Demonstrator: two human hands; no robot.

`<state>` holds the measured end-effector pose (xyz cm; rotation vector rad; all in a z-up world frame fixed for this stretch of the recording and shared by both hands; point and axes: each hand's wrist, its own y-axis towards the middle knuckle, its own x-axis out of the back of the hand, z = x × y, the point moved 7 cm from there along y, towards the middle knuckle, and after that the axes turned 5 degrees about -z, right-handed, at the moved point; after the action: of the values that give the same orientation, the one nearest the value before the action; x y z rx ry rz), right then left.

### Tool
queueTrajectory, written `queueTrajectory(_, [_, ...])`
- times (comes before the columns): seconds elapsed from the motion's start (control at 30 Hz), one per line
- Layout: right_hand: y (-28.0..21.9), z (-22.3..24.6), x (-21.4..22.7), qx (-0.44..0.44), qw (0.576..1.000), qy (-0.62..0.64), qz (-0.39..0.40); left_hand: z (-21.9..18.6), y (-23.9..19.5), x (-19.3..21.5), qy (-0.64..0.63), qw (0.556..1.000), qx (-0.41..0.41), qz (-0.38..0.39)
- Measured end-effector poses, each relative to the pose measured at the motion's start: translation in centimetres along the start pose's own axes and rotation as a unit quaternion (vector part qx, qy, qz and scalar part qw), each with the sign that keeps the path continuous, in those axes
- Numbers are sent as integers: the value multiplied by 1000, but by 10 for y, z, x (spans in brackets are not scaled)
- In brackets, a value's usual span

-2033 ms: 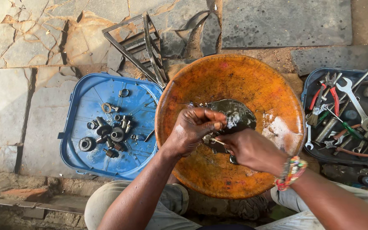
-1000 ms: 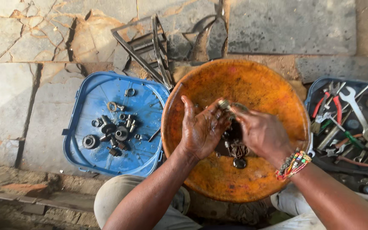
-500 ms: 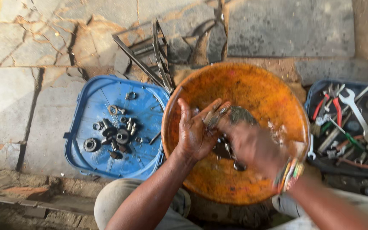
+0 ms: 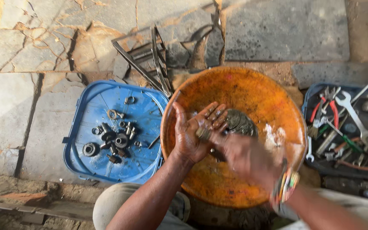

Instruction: The person scrubs small mechanical parts with a toothbrush inside an orange bowl filled with liquid. They pick up parts from a blue tray, clean them, and place them back into the tray.

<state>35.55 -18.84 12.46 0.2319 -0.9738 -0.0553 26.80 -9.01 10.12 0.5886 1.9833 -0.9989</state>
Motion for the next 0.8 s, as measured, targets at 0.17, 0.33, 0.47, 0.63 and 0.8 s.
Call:
queueTrajectory(0.17, [-3,-3,1,37,995,-92,-3,5,0,7,8,999,6,-35])
queueTrajectory(0.33, [20,-2,25,-19,990,-118,76,3,-1,2,14,1000,-1,-19])
queueTrajectory(0.47, [19,32,38,38,998,-24,-35,-1,2,1,19,999,-2,-26])
queueTrajectory(0.63, [22,-28,9,-120,979,-103,127,3,3,0,7,1000,-7,28])
queueTrajectory(0.8, [14,12,16,82,991,-101,-30,-3,0,-1,-31,999,-23,-10])
